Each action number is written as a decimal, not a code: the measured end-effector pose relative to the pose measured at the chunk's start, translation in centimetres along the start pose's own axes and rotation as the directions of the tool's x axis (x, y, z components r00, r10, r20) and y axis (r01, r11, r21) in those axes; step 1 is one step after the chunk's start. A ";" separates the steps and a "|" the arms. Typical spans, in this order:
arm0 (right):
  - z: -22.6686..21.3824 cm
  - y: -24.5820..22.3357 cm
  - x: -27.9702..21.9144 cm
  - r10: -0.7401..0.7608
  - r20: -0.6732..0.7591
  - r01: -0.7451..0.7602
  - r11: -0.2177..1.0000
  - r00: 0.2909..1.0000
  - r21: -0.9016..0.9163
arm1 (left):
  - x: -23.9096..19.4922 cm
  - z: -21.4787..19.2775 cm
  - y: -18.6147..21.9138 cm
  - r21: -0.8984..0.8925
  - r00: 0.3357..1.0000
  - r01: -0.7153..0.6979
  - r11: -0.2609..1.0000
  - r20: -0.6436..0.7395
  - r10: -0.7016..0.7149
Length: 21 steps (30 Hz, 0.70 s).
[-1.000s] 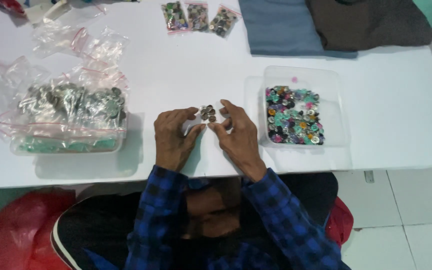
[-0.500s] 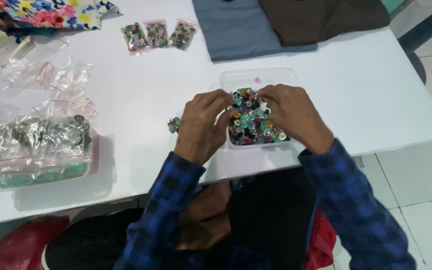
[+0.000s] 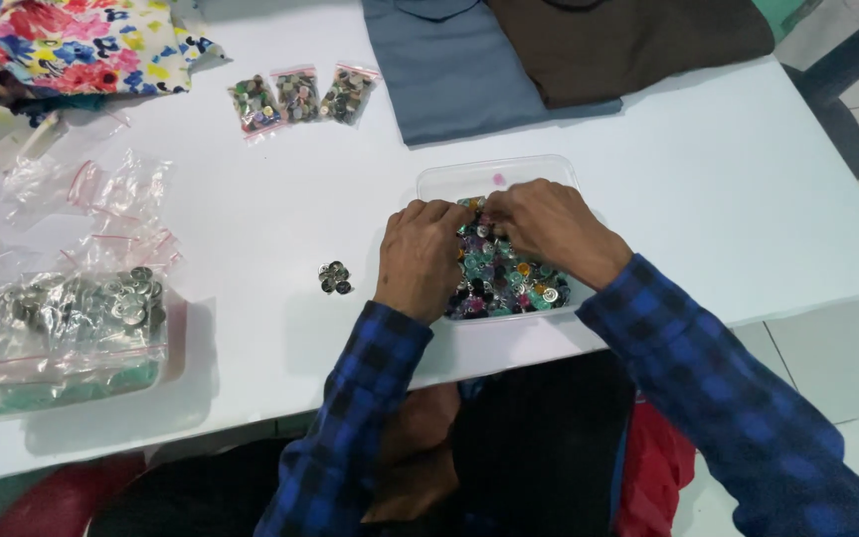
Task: The person sorts colorful buttons from a plastic container into small zip-lock bags. They pick up buttons by hand, place them into the bags, and seal them on a white table.
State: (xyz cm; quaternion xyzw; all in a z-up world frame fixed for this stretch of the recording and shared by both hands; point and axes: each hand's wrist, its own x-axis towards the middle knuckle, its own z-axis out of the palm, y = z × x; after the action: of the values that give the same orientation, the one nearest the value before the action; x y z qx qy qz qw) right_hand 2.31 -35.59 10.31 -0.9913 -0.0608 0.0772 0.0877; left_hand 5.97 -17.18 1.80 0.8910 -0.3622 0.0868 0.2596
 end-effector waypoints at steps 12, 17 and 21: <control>-0.8 0.8 -0.3 0.016 -0.008 -0.001 0.519 1.000 0.855 | -0.4 -3.1 2.3 -0.137 0.995 -0.009 0.991 -0.099 -0.005; 0.0 1.3 0.0 -0.046 0.082 -0.052 0.451 0.996 0.891 | -0.4 -1.8 1.7 -0.121 0.982 -0.048 0.991 -0.189 0.024; -1.4 1.0 -0.7 -0.111 0.111 -0.053 0.432 0.988 0.900 | -0.4 -2.3 2.0 -0.170 0.981 -0.058 0.984 -0.194 0.025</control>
State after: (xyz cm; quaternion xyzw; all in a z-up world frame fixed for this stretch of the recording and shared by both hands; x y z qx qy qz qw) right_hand 1.96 -36.90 11.58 -0.7817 -0.0339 0.1718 0.5985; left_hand 4.40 -16.90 4.44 0.8445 -0.3605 0.1452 0.3684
